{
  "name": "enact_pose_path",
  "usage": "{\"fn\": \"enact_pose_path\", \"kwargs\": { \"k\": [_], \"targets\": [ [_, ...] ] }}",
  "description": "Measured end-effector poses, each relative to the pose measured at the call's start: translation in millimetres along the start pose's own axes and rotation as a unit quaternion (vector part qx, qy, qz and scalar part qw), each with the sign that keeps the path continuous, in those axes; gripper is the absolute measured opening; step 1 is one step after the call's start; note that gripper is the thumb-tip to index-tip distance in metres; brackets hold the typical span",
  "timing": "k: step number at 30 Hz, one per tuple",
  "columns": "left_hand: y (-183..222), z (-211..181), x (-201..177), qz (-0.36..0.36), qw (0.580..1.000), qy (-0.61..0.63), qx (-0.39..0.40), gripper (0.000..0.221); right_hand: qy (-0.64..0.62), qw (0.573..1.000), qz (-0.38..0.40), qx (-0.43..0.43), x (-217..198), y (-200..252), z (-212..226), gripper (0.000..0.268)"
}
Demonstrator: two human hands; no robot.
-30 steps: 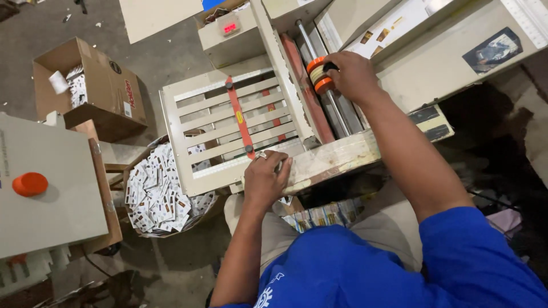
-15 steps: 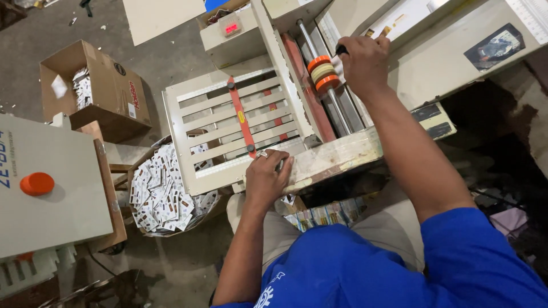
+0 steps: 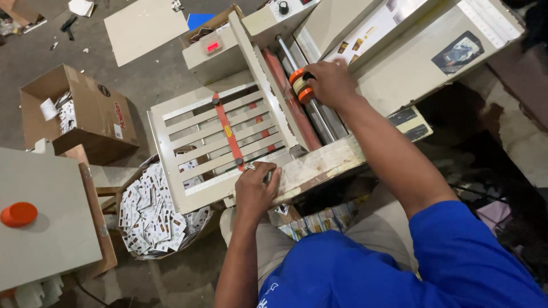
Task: Operating a mechanical paper slitter to cut printed sheets into smaller cards.
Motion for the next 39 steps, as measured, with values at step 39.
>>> {"fn": "enact_pose_path", "kwargs": {
  "k": [39],
  "targets": [
    [2.9,9.9,2.8,0.037,0.995,0.004,-0.092,0.018,0.204,0.968,-0.147,-0.019,-54.0,4.3,45.4,0.019]
  ]
}}
Point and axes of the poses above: each hand's wrist, its own y-axis away from the middle knuckle, its own x-axis out of the palm, z = x × y, the point moved 10 cm from there along -y, towards the middle knuckle, and after that the axes turned 9 degrees about x, right-handed, at the moved point
